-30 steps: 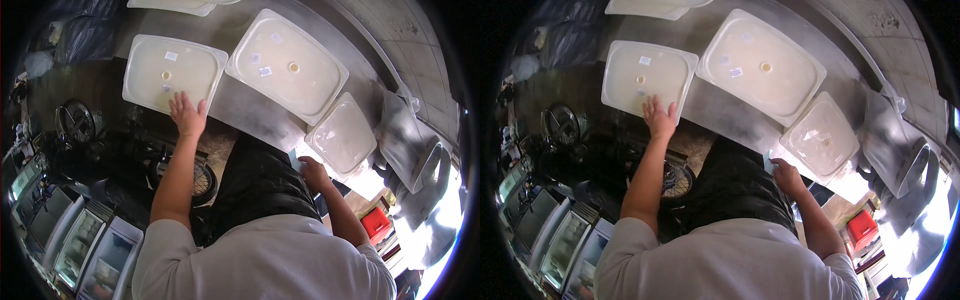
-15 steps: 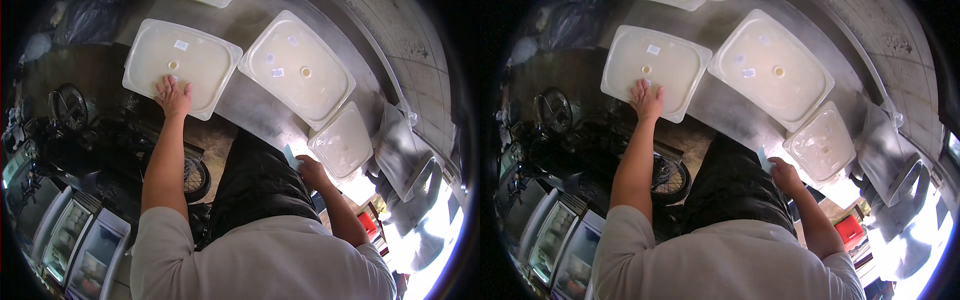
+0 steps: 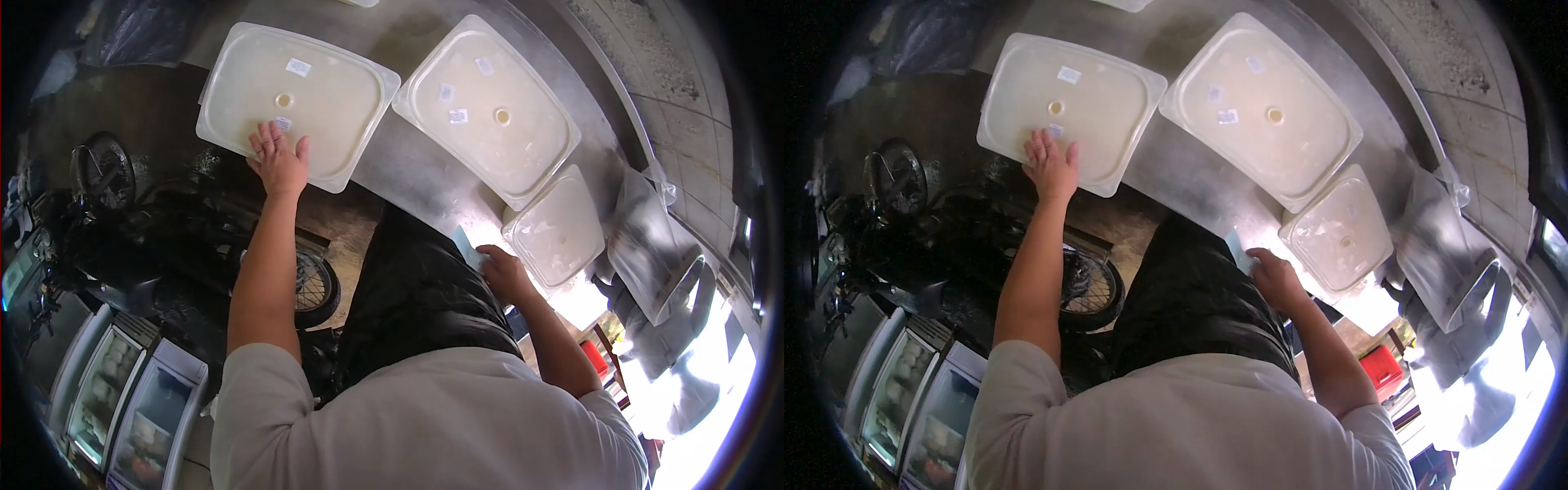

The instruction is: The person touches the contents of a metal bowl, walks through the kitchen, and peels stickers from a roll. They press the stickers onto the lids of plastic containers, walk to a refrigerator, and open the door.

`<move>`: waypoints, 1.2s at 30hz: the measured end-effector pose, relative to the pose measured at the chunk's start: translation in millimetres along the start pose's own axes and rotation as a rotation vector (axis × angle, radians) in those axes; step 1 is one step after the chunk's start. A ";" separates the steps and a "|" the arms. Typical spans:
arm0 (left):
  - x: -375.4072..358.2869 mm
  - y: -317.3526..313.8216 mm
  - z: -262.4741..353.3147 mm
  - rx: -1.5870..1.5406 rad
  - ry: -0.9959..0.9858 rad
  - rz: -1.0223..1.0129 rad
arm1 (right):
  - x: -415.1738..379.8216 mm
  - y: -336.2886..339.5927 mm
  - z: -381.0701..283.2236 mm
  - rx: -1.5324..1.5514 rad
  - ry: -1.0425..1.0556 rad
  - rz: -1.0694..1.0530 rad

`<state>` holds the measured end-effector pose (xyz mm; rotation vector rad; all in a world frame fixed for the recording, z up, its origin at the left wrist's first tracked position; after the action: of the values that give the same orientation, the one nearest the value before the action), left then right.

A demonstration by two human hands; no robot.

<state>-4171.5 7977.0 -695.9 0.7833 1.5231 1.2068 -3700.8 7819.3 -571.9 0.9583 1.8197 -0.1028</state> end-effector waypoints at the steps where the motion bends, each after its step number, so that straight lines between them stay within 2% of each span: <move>1: -2.9 0.0 2.2 -0.003 -0.002 -0.003 | 0.3 0.6 -4.0 0.000 0.016 0.006; 4: -11.4 -4.6 13.8 0.089 -0.046 -0.126 | -1.7 1.6 -13.3 0.029 -0.055 -0.027; 6: -16.1 5.2 27.4 0.015 -0.046 0.057 | -0.6 0.6 -12.7 0.062 -0.045 -0.027; 7: -21.3 5.9 38.4 0.005 -0.060 0.053 | -1.2 -0.4 -11.0 0.090 -0.020 -0.040; 9: -37.2 18.2 71.5 -0.212 -0.295 0.186 | 0.7 -4.3 -4.0 0.056 -0.011 -0.018; 12: -50.8 30.7 101.8 -0.232 -0.316 0.218 | -0.4 -1.6 -11.5 0.045 -0.034 -0.027; 14: -44.5 19.5 94.8 -0.225 -0.256 0.207 | -1.8 -1.3 -10.5 0.064 -0.078 -0.041; 17: -22.5 4.6 59.0 -0.163 0.007 0.167 | -3.6 -0.1 1.6 0.058 -0.073 0.004; 21: -14.5 -5.8 40.5 0.016 0.002 0.054 | -4.8 0.4 5.9 0.030 -0.057 0.010; 24: -22.2 14.6 43.0 -0.019 0.041 -0.030 | -4.5 1.1 1.0 0.046 -0.062 -0.007; 25: -30.5 16.9 45.0 -0.020 0.042 -0.029 | -4.2 0.4 -1.2 0.060 -0.069 -0.018; 27: -51.0 28.0 62.1 -0.072 -0.132 0.121 | -2.8 -0.1 -2.0 0.060 -0.054 -0.012; 28: -57.4 27.1 66.5 -0.073 -0.132 0.123 | -2.0 -0.7 -2.2 0.061 -0.040 -0.006; 30: -69.0 15.4 88.1 -0.417 -0.320 -0.006 | 0.8 -0.3 -3.5 0.071 -0.004 0.008; 33: -82.2 -26.8 125.6 -0.806 -0.245 -0.298 | 5.3 -1.7 -0.7 0.063 -0.021 -0.002; 34: -81.6 -23.1 143.9 -0.821 -0.275 -0.310 | 6.6 -5.0 3.0 0.045 -0.062 -0.040; 36: -89.8 -34.5 177.4 -1.243 0.227 -0.776 | 7.9 -9.6 7.2 0.020 -0.023 -0.029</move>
<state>-3973.4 7939.6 -701.7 -0.7193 0.7873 1.3136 -3702.9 7813.8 -585.0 0.9415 1.8150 -0.1498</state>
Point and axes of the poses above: each hand's wrist, its own x-axis towards the middle knuckle, its own y-axis out of the back of the hand, z = x × y, the point moved 5 cm from there along x, towards the middle knuckle, and after that the axes turned 2 degrees about -z, right-handed, at the moved point
